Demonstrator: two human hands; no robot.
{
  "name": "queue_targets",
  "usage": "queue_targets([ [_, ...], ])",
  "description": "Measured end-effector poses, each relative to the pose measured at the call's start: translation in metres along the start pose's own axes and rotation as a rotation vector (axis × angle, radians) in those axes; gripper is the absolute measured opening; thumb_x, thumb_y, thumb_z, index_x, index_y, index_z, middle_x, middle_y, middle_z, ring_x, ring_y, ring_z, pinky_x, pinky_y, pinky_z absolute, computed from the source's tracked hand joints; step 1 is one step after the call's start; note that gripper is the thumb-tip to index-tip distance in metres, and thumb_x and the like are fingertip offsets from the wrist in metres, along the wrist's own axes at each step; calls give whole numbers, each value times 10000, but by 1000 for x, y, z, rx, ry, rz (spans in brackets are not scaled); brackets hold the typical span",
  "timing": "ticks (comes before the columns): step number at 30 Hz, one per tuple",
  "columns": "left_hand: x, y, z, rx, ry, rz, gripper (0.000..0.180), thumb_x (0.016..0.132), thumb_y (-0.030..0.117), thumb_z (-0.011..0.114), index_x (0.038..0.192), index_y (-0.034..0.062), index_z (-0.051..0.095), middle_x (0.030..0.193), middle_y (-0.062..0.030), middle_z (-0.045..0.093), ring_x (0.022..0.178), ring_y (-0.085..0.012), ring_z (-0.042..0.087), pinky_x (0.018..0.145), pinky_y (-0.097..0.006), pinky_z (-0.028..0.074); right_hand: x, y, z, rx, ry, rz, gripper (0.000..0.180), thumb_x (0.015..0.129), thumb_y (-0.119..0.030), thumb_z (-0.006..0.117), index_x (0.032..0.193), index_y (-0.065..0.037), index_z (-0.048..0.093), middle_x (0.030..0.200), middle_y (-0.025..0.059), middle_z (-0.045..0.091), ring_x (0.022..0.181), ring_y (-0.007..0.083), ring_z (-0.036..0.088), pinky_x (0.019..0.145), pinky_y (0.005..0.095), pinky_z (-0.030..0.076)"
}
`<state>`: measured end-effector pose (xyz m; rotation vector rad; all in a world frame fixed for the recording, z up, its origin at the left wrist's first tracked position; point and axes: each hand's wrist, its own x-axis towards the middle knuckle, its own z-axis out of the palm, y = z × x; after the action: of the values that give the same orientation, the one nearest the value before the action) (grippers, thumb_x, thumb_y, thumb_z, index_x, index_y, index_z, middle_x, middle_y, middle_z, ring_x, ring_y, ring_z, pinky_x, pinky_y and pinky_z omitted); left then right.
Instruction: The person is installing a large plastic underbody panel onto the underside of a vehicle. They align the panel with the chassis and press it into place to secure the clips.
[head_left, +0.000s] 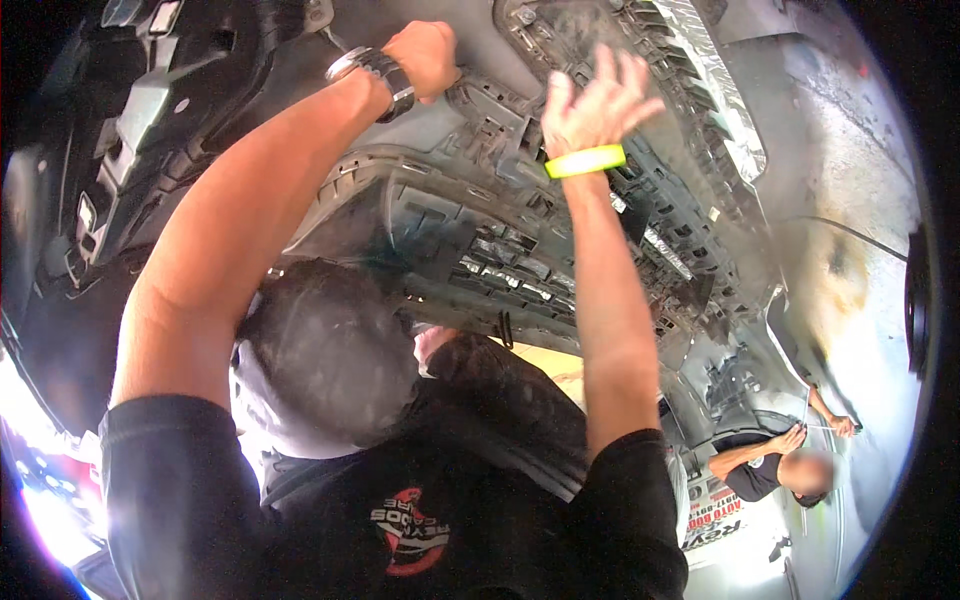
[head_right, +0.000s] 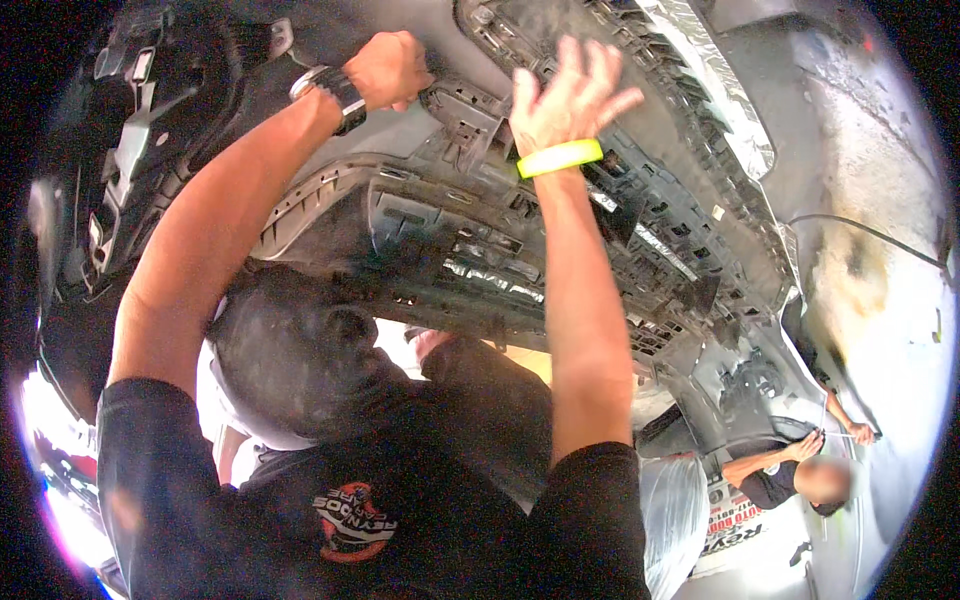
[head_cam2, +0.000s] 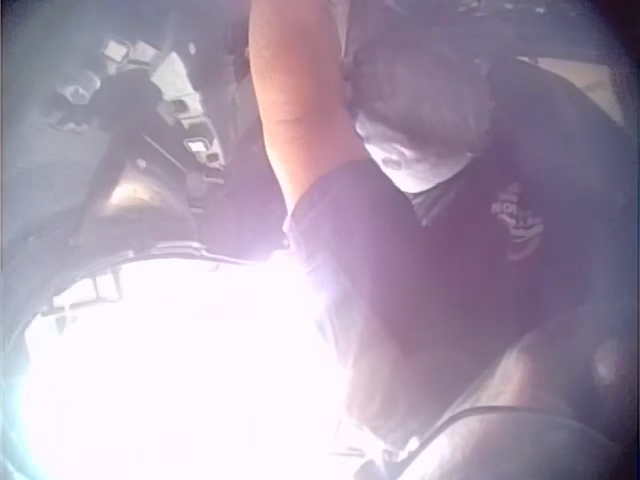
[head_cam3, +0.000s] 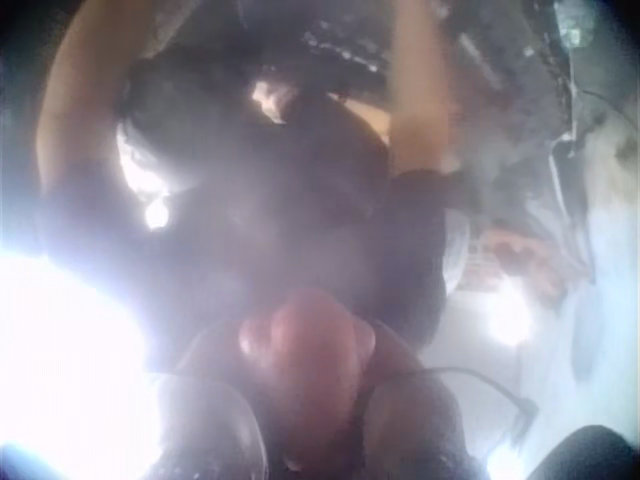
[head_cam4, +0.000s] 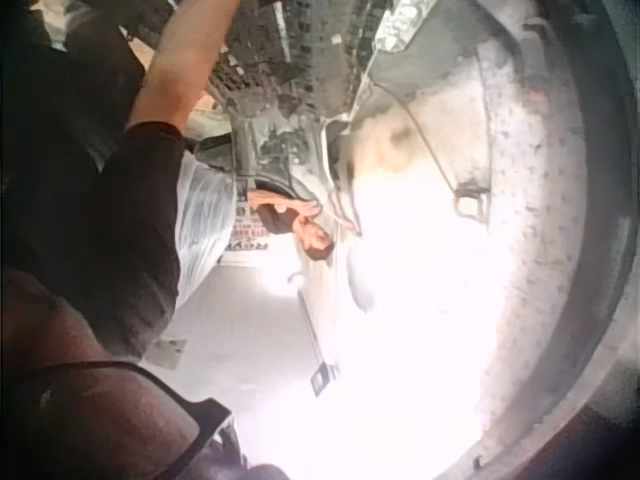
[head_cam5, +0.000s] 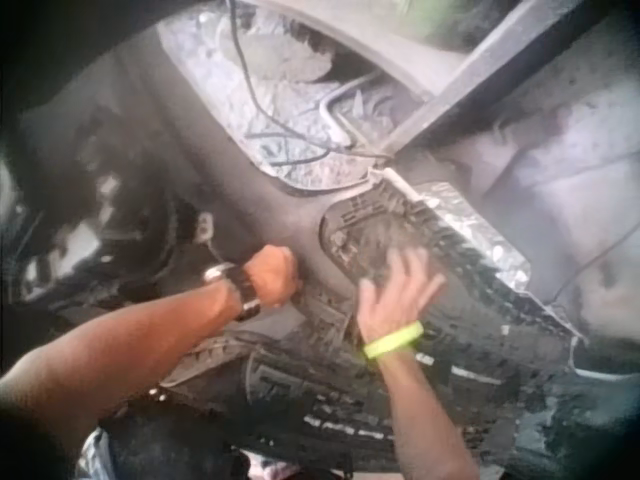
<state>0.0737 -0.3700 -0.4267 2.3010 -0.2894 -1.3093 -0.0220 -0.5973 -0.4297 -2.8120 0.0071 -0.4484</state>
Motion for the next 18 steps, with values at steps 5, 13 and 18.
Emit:
queue_targets([
  [5,-6,-6,-2,-83,11,-27,236,910,159,658,802,-49,688,675,-126,715,570,-186,712,501,-332,571,-39,25,-48,-37,362,308,517,1028,-245,552,1383,110,431,1388,330,372,1322,461,375,1154,573,267],
  [13,-10,11,-9,-76,-38,-82,223,923,150,702,837,-53,664,717,-126,717,606,-178,721,505,-328,580,-38,-3,2,-54,235,558,650,1038,-365,493,1518,43,330,1528,316,269,1469,515,226,1197,710,84],
  [18,-12,3,-7,-128,36,10,304,892,187,601,670,11,711,586,-82,697,535,-203,692,593,-350,587,-38,0,9,-145,185,501,688,1004,-382,532,1531,11,329,1548,253,296,1494,494,208,1169,765,24],
])
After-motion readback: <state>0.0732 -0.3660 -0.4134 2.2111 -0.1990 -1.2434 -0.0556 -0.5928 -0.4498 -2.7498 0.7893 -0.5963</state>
